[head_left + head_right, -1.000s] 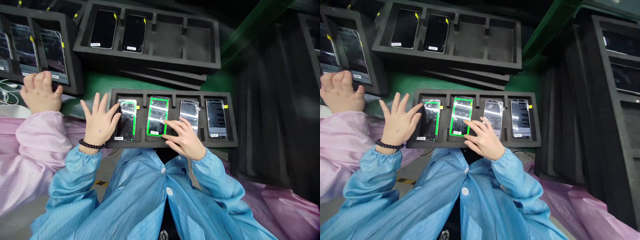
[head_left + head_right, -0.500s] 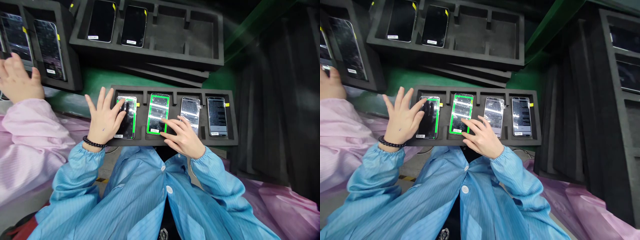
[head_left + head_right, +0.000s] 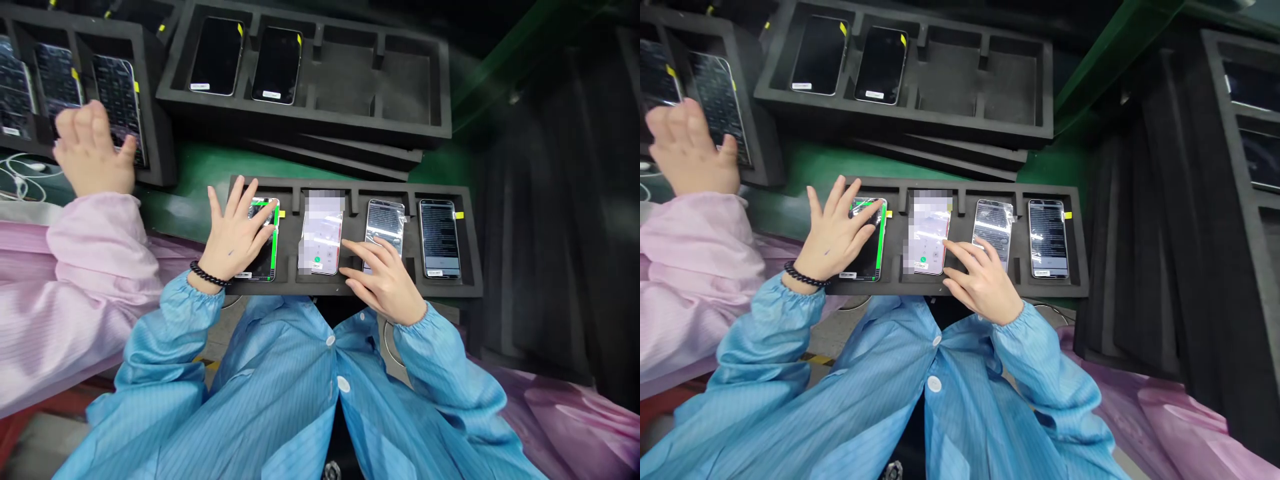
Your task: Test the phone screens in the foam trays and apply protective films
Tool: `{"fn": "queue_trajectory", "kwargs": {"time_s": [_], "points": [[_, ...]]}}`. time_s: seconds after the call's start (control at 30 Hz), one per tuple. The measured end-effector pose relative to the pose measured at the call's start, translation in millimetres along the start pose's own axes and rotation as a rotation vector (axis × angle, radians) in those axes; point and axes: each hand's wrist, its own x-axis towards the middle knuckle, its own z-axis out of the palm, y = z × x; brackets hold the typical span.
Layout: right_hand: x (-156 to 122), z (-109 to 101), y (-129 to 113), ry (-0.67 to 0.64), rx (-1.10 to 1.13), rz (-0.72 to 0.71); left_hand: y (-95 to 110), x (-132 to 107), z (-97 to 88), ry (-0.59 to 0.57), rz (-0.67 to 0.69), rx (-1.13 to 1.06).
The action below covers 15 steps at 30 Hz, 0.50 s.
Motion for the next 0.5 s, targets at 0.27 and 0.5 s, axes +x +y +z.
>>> {"fn": "queue_trajectory", "kwargs": {"time_s": [0.27,0.5], "points": [[-0.8,1.9,1.3,-0.007,0.024,0.04,-5.8,-19.9,-2.7,0.093,-0.126,-0.151],[6.8,16.1,-9.2,-0.069,0.049,-0.028,-20.8,-42.3,13.3,0.201,-0.266,-0.377]]}}
